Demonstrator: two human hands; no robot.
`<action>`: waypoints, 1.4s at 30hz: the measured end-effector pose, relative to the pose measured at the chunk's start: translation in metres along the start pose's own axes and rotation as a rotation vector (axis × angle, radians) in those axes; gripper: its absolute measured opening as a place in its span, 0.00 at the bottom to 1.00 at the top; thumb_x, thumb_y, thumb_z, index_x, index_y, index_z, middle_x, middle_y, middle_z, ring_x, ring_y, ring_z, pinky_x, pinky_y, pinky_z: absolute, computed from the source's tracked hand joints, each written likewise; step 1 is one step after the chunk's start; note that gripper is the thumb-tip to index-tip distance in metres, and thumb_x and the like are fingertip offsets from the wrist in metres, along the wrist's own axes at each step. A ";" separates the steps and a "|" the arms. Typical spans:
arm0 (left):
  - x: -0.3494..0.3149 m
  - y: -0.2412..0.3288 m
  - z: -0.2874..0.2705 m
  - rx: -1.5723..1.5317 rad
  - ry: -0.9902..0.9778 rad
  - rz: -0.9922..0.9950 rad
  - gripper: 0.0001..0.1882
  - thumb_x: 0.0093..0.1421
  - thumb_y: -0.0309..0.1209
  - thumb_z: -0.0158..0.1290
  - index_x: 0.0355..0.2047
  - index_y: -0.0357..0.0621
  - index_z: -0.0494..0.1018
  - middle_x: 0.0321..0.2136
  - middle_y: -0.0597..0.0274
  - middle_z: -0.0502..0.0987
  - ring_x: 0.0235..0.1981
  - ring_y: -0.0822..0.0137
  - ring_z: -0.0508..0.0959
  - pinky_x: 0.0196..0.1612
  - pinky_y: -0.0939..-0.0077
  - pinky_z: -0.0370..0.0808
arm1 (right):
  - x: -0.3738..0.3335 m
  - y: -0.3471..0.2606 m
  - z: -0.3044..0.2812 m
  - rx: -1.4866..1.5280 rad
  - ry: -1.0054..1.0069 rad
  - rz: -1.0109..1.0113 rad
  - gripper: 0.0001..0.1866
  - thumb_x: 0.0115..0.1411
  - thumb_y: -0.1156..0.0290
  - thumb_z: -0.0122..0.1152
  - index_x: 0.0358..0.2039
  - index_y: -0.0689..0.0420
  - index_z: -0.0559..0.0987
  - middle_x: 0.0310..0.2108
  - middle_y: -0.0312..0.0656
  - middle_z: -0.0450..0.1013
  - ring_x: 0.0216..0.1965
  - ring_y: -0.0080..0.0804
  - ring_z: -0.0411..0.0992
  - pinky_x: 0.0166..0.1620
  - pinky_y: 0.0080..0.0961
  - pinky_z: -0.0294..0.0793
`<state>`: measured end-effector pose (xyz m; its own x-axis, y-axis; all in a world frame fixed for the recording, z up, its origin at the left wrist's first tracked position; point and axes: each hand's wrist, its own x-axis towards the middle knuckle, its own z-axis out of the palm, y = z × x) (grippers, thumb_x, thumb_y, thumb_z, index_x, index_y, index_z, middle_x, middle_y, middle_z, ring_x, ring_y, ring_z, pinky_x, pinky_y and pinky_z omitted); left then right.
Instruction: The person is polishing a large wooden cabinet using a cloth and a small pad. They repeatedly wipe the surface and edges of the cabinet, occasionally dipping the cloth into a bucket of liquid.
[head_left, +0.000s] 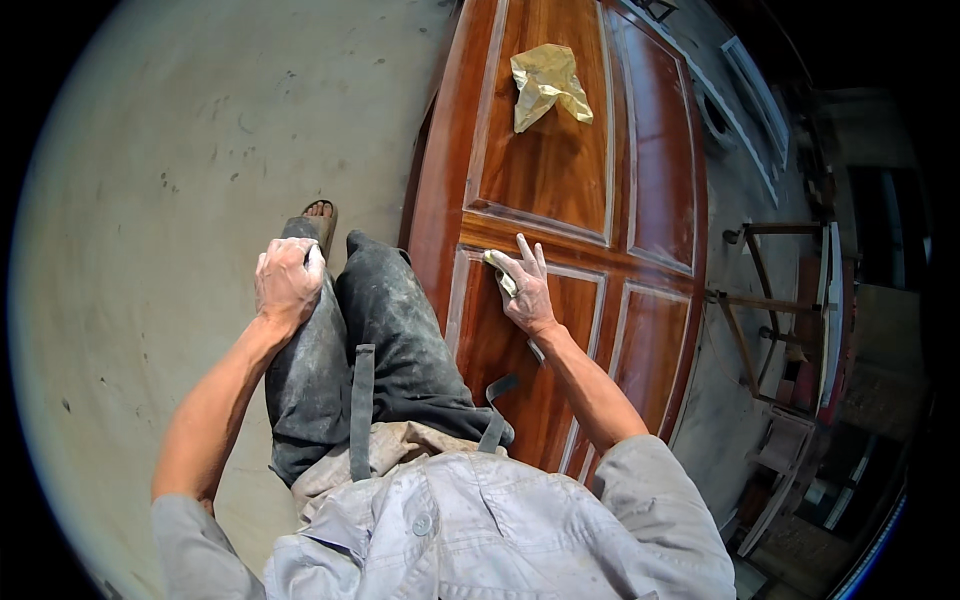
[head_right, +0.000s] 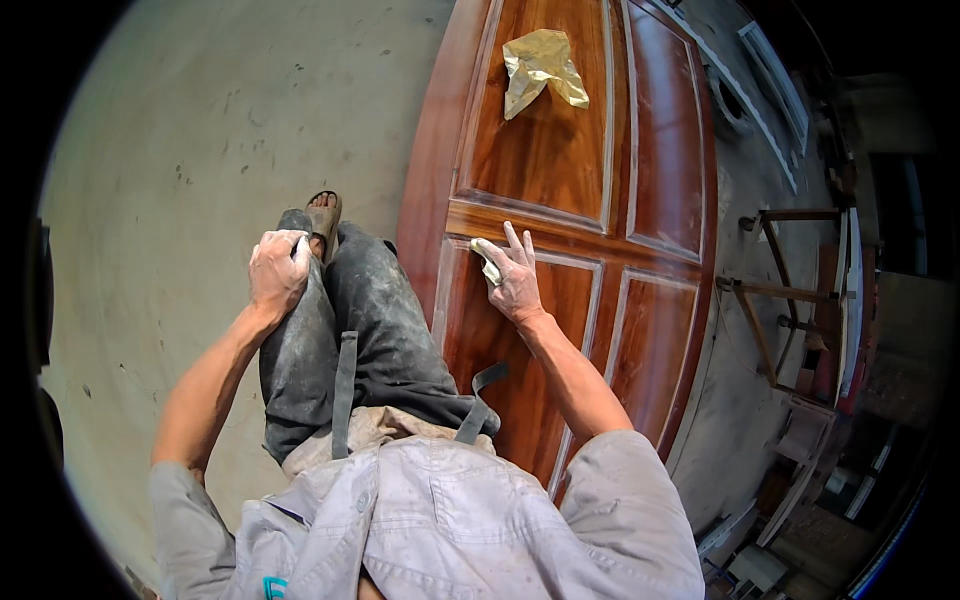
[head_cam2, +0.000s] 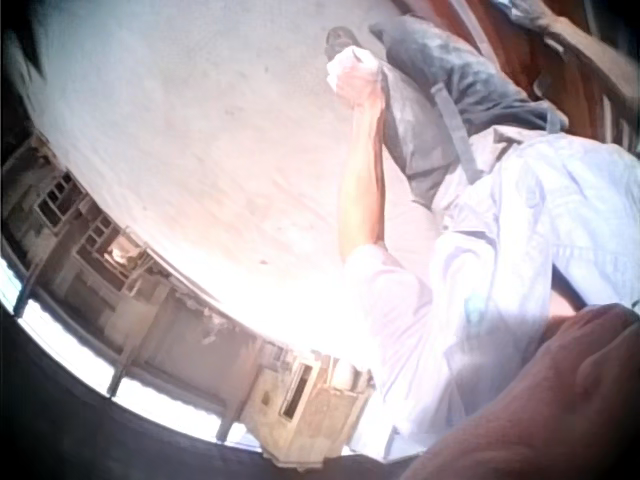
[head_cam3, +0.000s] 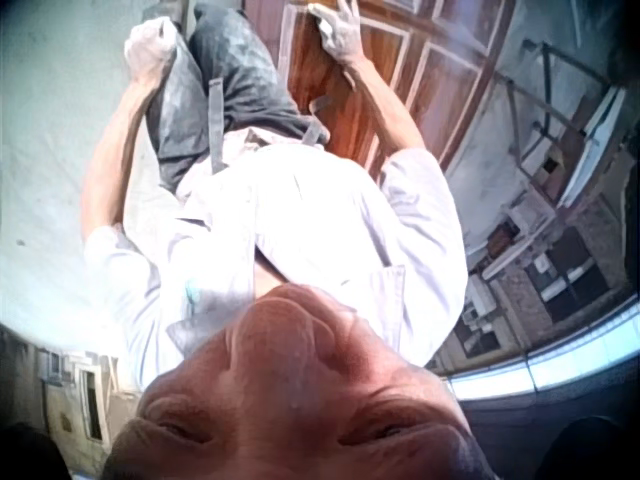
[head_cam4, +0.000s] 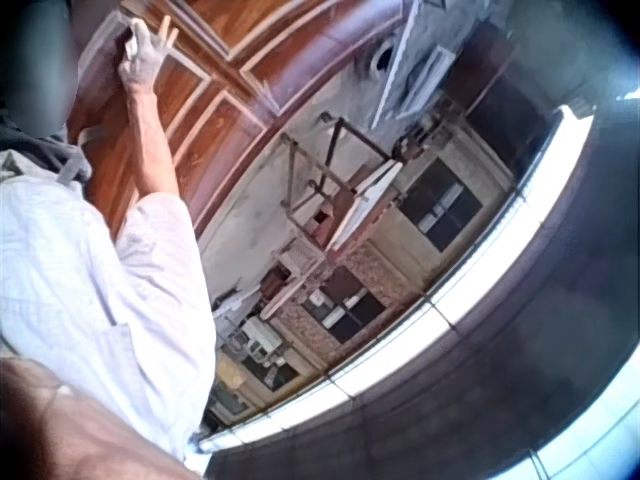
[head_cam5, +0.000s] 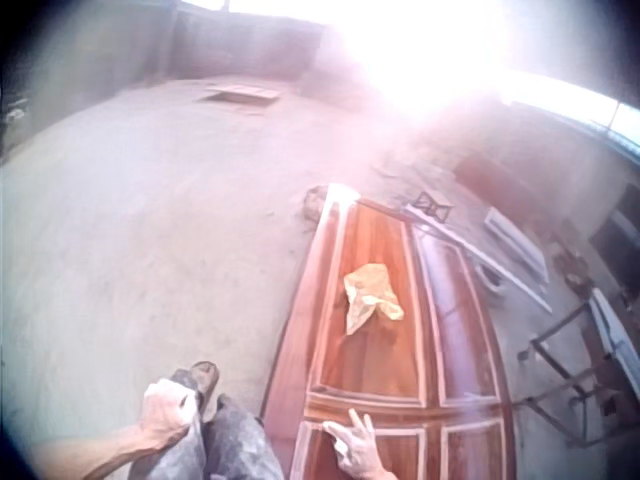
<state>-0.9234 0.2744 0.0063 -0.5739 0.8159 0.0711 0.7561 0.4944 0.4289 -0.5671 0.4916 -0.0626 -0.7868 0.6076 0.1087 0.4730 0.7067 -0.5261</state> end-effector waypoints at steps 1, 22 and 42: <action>-0.002 -0.002 -0.002 -0.002 0.004 -0.034 0.13 0.65 0.35 0.55 0.41 0.42 0.85 0.40 0.55 0.85 0.47 0.51 0.81 0.53 0.55 0.75 | 0.000 0.007 -0.004 -0.004 0.000 -0.012 0.31 0.57 0.80 0.59 0.62 0.46 0.79 0.54 0.42 0.81 0.77 0.47 0.55 0.80 0.53 0.41; 0.003 -0.020 -0.018 0.034 -0.034 -0.206 0.14 0.65 0.37 0.54 0.40 0.42 0.84 0.38 0.45 0.84 0.43 0.44 0.82 0.48 0.51 0.79 | 0.051 0.028 -0.038 -0.102 -0.336 -0.444 0.44 0.46 0.88 0.61 0.67 0.49 0.74 0.61 0.38 0.78 0.78 0.49 0.51 0.81 0.53 0.44; 0.005 -0.018 -0.009 0.069 -0.040 -0.189 0.16 0.66 0.39 0.54 0.39 0.40 0.84 0.38 0.44 0.84 0.45 0.43 0.82 0.50 0.51 0.78 | 0.053 0.034 -0.037 -0.100 -0.303 -0.473 0.42 0.47 0.85 0.61 0.66 0.47 0.76 0.64 0.33 0.75 0.77 0.48 0.54 0.80 0.51 0.48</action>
<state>-0.9427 0.2670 0.0073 -0.6959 0.7170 -0.0408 0.6565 0.6581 0.3686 -0.5781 0.5608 -0.0433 -0.9936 0.0960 0.0588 0.0652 0.9166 -0.3945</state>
